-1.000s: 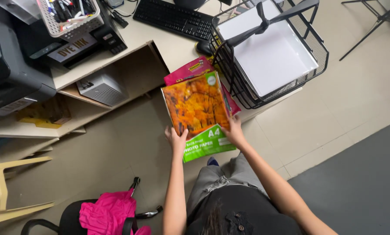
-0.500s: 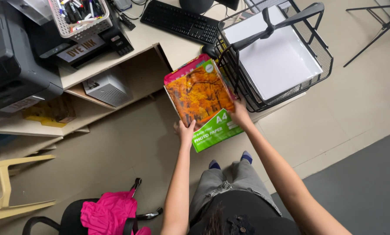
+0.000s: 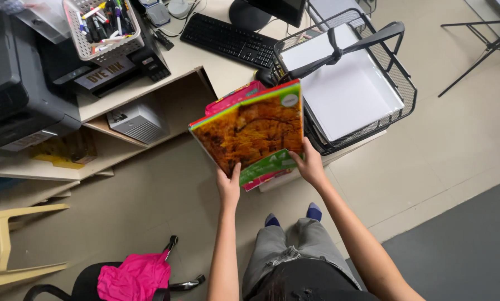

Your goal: The person organizes office supplies by moving a wire basket, handling paper and envelopes, and sorting pens and markers from a plastic basket. They place items on a desk and arrange writing instruments into a container.

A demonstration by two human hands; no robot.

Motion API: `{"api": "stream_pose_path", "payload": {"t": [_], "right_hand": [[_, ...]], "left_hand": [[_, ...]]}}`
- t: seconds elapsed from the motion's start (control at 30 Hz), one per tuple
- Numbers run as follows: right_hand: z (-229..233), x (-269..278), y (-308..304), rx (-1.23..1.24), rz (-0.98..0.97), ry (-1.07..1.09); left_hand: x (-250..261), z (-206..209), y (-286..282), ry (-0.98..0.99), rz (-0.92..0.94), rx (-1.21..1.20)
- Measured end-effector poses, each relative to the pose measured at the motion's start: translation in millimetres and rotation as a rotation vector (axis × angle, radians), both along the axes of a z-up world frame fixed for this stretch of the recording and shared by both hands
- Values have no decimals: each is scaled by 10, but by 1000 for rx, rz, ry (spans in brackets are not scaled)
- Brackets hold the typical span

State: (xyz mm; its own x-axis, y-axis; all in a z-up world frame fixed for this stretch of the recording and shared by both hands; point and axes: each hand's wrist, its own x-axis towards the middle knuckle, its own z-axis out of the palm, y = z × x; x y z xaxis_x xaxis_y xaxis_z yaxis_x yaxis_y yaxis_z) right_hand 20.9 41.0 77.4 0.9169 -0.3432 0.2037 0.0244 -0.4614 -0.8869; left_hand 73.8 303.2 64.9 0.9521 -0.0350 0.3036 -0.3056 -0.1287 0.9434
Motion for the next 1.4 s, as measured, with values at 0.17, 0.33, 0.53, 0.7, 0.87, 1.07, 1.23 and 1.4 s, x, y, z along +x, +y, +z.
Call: {"api": "stream_pose_path", "payload": {"t": [0.17,0.33,0.53,0.7,0.87,1.07,1.23,1.4], "right_hand": [[-342,164,-25,20,-64,-10],[-536,186,-126,101,-33,-78],[-184,-168,-94,37,-43,88],[54,-731,-174,37,147,15],[-298,-1379,-419,155,197,226],[-729,-1859,-1033,252,218,486],[-777,-2179,-1536,352,318,528],[-790,-2344,-2040,417,347,599]], "left_hand": [[151,-521,-121,47,-9,-1],[249,-705,-176,63,-36,-10],[-43,-527,-155,1,31,35],[-763,-523,-111,318,49,-51],[-1484,-887,-275,361,96,82],[-2110,-951,-784,566,123,153],[-2600,-1149,-1233,517,132,103],[-2866,-1102,-1751,525,127,27]]}}
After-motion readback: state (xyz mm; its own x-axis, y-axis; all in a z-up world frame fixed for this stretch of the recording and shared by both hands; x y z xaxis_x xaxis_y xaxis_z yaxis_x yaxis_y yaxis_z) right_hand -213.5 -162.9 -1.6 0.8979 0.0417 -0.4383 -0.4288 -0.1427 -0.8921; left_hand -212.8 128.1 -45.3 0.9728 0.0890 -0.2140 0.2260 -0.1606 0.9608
